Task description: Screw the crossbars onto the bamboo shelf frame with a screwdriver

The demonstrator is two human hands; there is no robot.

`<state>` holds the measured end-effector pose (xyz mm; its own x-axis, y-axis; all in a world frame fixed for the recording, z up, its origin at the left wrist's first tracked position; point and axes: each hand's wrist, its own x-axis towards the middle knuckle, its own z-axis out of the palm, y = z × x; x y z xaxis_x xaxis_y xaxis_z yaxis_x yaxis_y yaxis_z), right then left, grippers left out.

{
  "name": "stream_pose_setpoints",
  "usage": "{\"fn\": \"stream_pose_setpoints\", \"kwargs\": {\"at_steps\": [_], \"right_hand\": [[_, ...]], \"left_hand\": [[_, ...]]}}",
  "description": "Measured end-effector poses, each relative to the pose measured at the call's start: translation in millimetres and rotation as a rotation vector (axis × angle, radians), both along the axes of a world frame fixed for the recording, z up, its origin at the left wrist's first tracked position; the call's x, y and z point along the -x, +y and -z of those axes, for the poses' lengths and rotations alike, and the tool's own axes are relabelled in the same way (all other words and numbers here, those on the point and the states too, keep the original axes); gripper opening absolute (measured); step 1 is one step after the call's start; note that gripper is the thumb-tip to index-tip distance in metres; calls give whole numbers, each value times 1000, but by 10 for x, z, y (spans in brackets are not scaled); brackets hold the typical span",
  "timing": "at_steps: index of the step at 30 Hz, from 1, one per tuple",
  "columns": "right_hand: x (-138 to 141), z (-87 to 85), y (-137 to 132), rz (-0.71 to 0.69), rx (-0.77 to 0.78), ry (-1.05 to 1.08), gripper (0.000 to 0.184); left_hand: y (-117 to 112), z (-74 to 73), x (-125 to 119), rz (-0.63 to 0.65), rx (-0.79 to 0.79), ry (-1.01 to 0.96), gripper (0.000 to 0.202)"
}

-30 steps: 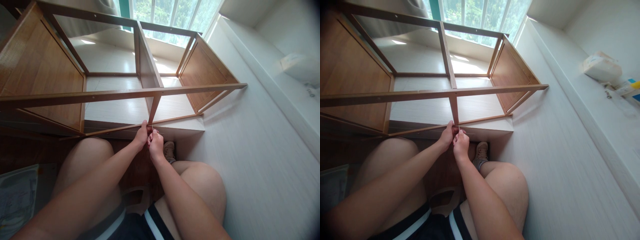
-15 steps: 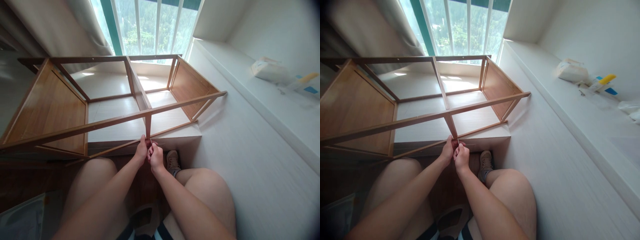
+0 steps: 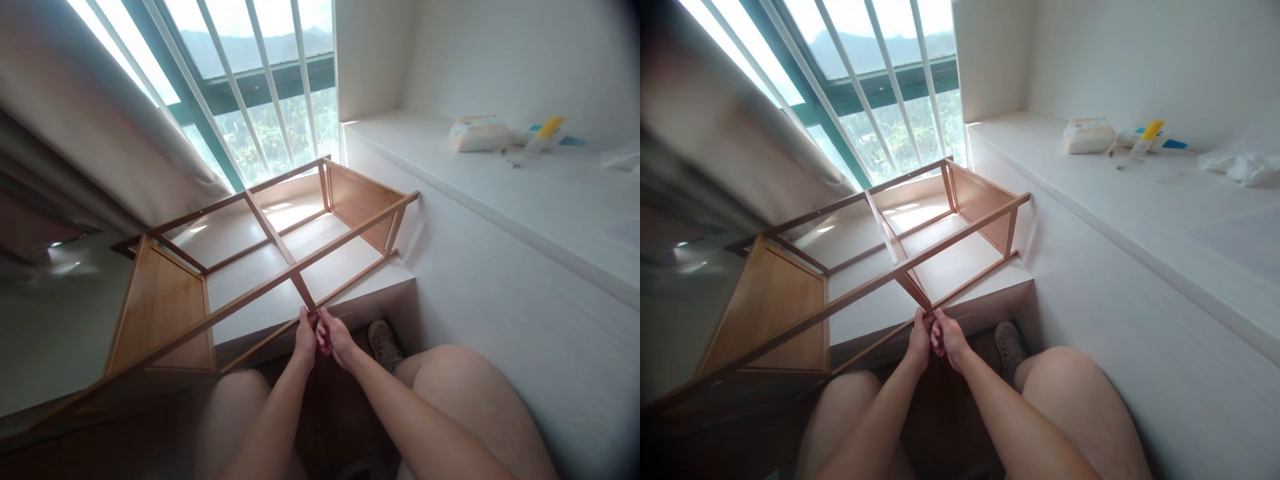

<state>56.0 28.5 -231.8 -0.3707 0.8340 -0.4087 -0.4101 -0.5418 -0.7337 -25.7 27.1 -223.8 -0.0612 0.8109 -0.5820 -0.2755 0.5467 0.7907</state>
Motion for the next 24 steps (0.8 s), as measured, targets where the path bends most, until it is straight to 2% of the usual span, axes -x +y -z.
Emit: {"fn": "stream_pose_setpoints", "kwargs": {"at_steps": [4, 9, 12, 15, 19, 24], "right_hand": [[23, 7, -10, -6, -14, -56, 59], [6, -16, -34, 178, -60, -253, 57], [-50, -15, -53, 263, -135, -411, 52], [-108, -13, -108, 268, -246, -553, 43], [-153, -28, -211, 248, -349, -682, 34], [-184, -38, -246, 235, -408, -759, 32]], "left_hand": [[-23, 17, 12, 7, -31, 31, 78], [-77, 16, 12, 22, -132, 68, 76], [-106, 4, 27, 4, -197, 130, 64], [-121, 12, 42, 0, -256, 186, 49], [-112, 52, 43, 75, -289, 181, 34], [-95, 61, 18, 154, -276, 100, 41]]}}
